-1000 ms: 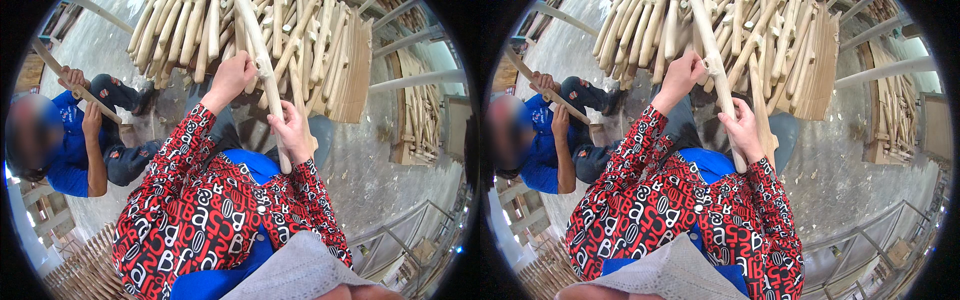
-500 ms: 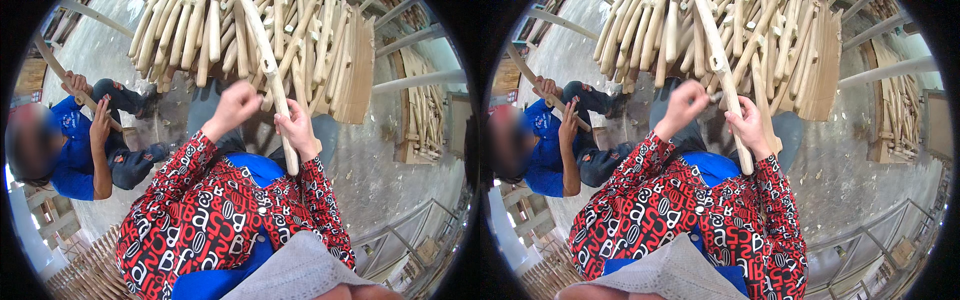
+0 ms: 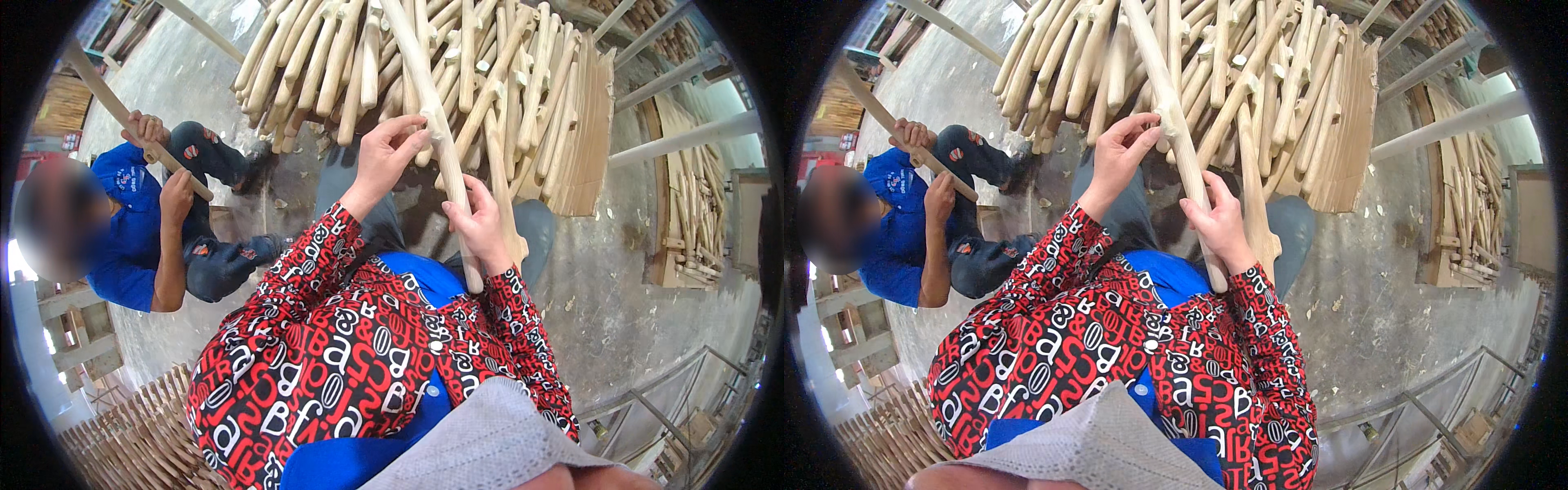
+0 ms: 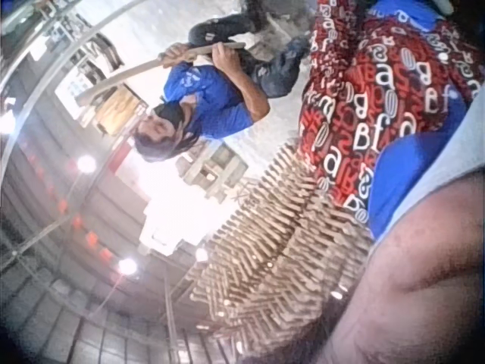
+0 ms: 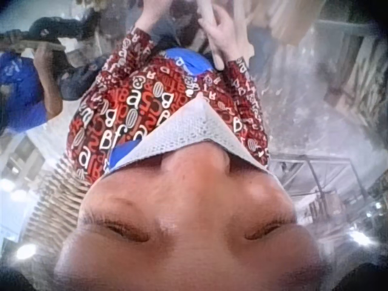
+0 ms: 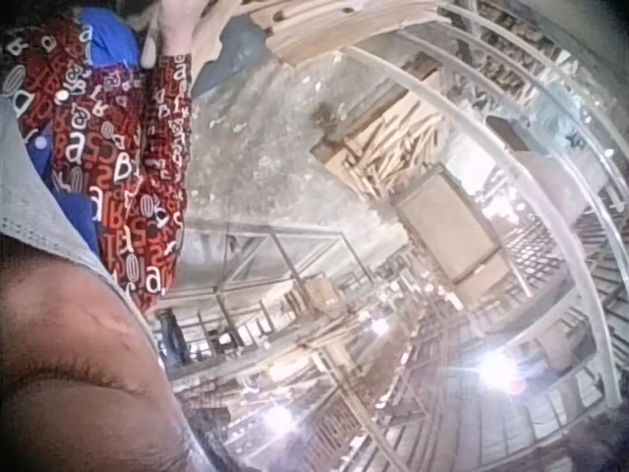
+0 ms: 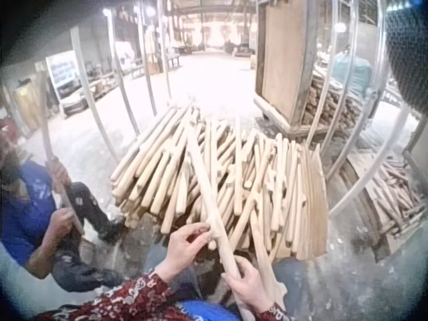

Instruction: The person sits on the floor and smooths wooden handles by hand, picking them up one at a time from a pile, rubbing the surface, and placing them back. Another person works alongside doing the same.

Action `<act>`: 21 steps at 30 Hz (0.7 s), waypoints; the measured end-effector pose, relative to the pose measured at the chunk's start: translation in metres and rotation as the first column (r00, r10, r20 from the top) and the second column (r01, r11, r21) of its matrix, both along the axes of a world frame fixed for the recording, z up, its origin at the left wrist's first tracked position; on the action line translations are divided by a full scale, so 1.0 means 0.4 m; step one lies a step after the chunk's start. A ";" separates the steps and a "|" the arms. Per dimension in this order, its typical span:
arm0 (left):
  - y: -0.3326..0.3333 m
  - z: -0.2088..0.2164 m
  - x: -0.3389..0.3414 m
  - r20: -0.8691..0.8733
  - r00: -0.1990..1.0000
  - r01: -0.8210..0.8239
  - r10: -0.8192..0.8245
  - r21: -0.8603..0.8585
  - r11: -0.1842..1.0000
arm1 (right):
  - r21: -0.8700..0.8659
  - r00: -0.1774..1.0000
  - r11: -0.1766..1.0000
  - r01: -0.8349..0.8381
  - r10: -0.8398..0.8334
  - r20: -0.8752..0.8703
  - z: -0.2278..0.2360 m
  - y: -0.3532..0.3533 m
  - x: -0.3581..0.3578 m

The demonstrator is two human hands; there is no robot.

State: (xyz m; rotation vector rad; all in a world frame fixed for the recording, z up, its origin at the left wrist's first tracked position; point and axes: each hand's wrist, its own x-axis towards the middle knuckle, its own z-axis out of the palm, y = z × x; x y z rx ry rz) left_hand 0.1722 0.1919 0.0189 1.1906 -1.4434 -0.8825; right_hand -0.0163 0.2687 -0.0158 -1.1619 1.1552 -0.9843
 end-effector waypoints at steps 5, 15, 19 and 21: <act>-0.001 0.023 0.015 -0.080 0.996 0.067 -0.050 0.219 0.973 | -0.333 0.964 0.942 0.037 -0.121 -0.235 -0.011 -0.001 -0.001; -0.005 0.036 0.008 -0.581 0.808 0.373 -0.093 0.383 0.845 | -0.464 0.916 0.886 0.006 -0.192 -0.353 0.014 -0.007 -0.019; 0.019 0.034 -0.025 -0.312 0.948 0.152 -0.062 0.274 0.950 | -0.368 0.904 0.930 0.010 -0.165 -0.393 0.017 -0.006 0.000; 0.065 0.060 -0.060 0.129 0.938 0.326 -0.321 -0.022 0.945 | -0.416 0.911 0.909 0.029 -0.196 -0.364 0.007 -0.003 0.002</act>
